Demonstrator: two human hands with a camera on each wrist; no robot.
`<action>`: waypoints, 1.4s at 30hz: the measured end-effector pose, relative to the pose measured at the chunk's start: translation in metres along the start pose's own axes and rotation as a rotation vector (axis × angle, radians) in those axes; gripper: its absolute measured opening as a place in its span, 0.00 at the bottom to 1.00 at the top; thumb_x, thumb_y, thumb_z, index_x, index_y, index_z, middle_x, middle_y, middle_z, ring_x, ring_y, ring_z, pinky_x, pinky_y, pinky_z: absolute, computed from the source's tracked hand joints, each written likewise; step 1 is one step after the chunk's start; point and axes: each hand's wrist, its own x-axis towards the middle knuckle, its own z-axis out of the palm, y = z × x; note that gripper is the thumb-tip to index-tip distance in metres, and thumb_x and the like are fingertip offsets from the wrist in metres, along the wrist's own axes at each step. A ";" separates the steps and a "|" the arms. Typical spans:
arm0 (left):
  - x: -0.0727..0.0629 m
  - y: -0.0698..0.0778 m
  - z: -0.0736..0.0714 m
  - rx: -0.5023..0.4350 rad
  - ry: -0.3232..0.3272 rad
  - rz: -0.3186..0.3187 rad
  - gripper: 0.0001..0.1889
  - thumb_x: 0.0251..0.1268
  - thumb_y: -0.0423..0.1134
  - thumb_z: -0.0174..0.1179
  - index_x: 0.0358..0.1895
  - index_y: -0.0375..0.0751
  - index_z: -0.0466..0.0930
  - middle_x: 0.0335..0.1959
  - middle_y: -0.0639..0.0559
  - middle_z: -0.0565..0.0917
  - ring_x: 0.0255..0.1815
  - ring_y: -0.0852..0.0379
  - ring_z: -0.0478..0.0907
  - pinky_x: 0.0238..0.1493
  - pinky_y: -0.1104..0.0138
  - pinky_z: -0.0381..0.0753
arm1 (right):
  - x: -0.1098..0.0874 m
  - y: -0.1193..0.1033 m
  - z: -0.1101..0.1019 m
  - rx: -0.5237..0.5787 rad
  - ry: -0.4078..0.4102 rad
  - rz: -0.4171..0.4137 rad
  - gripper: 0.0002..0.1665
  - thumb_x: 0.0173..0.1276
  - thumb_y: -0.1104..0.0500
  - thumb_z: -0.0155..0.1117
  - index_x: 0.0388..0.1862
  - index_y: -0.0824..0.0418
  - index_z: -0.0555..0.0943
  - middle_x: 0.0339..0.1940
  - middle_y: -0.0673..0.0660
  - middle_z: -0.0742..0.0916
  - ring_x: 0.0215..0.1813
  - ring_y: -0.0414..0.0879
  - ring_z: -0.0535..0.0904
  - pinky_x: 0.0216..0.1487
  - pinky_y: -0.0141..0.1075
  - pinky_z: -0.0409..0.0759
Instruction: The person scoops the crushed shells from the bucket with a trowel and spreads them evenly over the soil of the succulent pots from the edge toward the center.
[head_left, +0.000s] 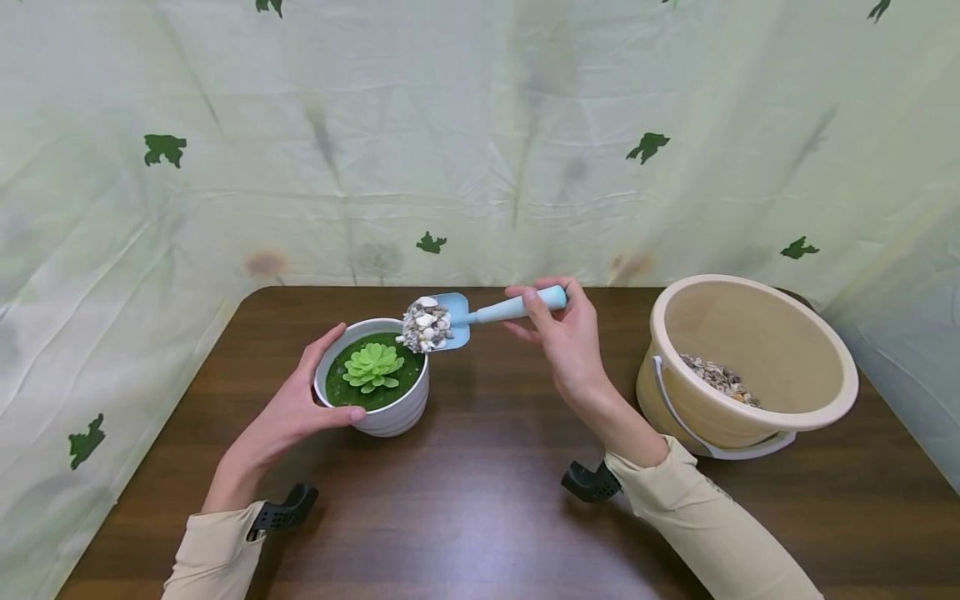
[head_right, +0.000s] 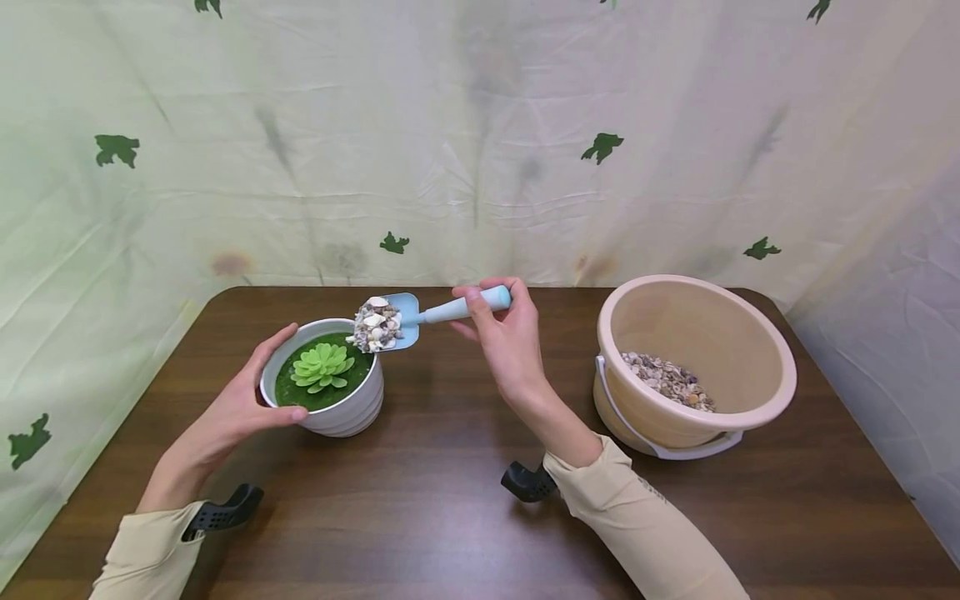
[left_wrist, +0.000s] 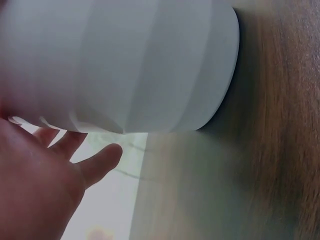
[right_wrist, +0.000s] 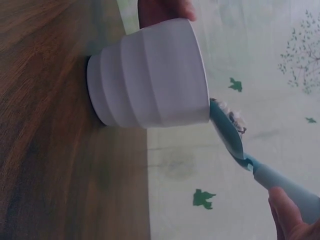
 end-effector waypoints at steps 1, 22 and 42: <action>0.000 0.000 0.000 -0.002 -0.003 0.002 0.55 0.52 0.32 0.73 0.79 0.57 0.45 0.73 0.46 0.56 0.66 0.50 0.58 0.54 0.76 0.66 | 0.000 0.000 0.000 0.001 0.000 0.000 0.08 0.73 0.67 0.58 0.46 0.66 0.69 0.48 0.75 0.83 0.45 0.54 0.82 0.46 0.49 0.82; 0.001 0.000 0.002 0.001 -0.007 -0.001 0.55 0.52 0.33 0.73 0.79 0.59 0.46 0.73 0.47 0.55 0.66 0.50 0.58 0.54 0.75 0.67 | -0.001 0.000 0.000 -0.017 -0.023 -0.019 0.09 0.73 0.66 0.59 0.46 0.65 0.69 0.48 0.73 0.83 0.48 0.56 0.82 0.47 0.48 0.81; 0.001 -0.003 0.003 -0.052 -0.022 0.030 0.55 0.51 0.30 0.72 0.79 0.59 0.46 0.74 0.44 0.57 0.65 0.55 0.60 0.55 0.75 0.67 | -0.003 0.001 0.002 -0.009 -0.037 -0.042 0.10 0.73 0.65 0.59 0.46 0.66 0.68 0.49 0.77 0.81 0.49 0.57 0.82 0.48 0.49 0.81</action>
